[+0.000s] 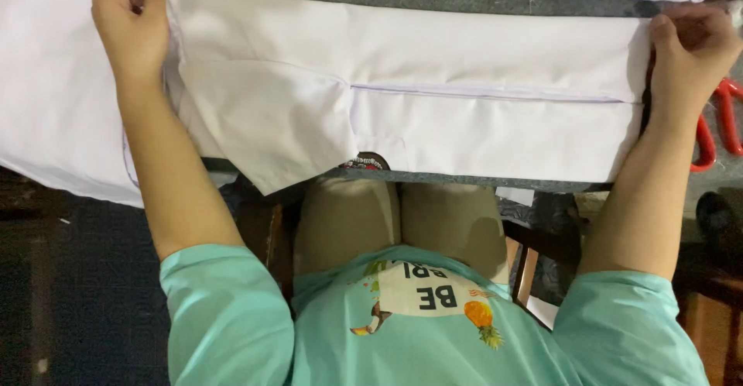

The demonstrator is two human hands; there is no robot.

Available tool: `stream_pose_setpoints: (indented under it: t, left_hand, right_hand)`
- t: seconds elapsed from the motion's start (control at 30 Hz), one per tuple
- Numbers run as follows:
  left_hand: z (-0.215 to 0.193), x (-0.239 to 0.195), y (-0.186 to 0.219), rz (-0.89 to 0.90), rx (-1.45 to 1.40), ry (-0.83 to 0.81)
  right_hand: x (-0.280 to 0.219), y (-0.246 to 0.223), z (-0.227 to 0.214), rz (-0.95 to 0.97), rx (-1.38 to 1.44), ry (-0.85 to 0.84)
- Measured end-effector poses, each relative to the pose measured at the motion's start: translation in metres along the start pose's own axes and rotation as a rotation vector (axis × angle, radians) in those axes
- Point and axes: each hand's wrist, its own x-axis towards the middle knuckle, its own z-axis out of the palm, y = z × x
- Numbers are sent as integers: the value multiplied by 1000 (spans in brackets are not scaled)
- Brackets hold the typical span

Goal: Folding a white collared shirt and placing it on a stack of folded garments

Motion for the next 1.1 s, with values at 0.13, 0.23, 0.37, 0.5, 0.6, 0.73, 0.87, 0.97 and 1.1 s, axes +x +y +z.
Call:
stream_pose_setpoints:
  t: [0.13,0.23,0.37,0.5,0.6,0.73,0.87,0.97,1.1]
  left_hand:
    - [1,4,-16,39,8,-15]
    - [4,4,-21,55,54,41]
    - [5,8,-26,148,44,97]
    - [5,10,-41,125,61,110]
    - [7,9,-34,74,21,158]
    - [10,7,-23,-46,-136,193]
    - [6,5,-22,40,-72,139]
    - [7,4,-22,47,-29,133]
    - [12,8,-33,67,7,182]
  right_hand:
    - [2,5,0,0,-45,-42]
    - [0,11,0,-12,-70,-75]
    - [0,15,1,-76,-118,-66]
    - [4,47,-1,-168,-340,-99]
    - [11,-15,-2,-247,-433,-20]
    - [23,-78,18,-379,-470,-25]
    - [35,-172,56,-236,-60,-542]
    - [44,-183,92,-210,17,-715]
    - [48,-164,134,-254,120,-724]
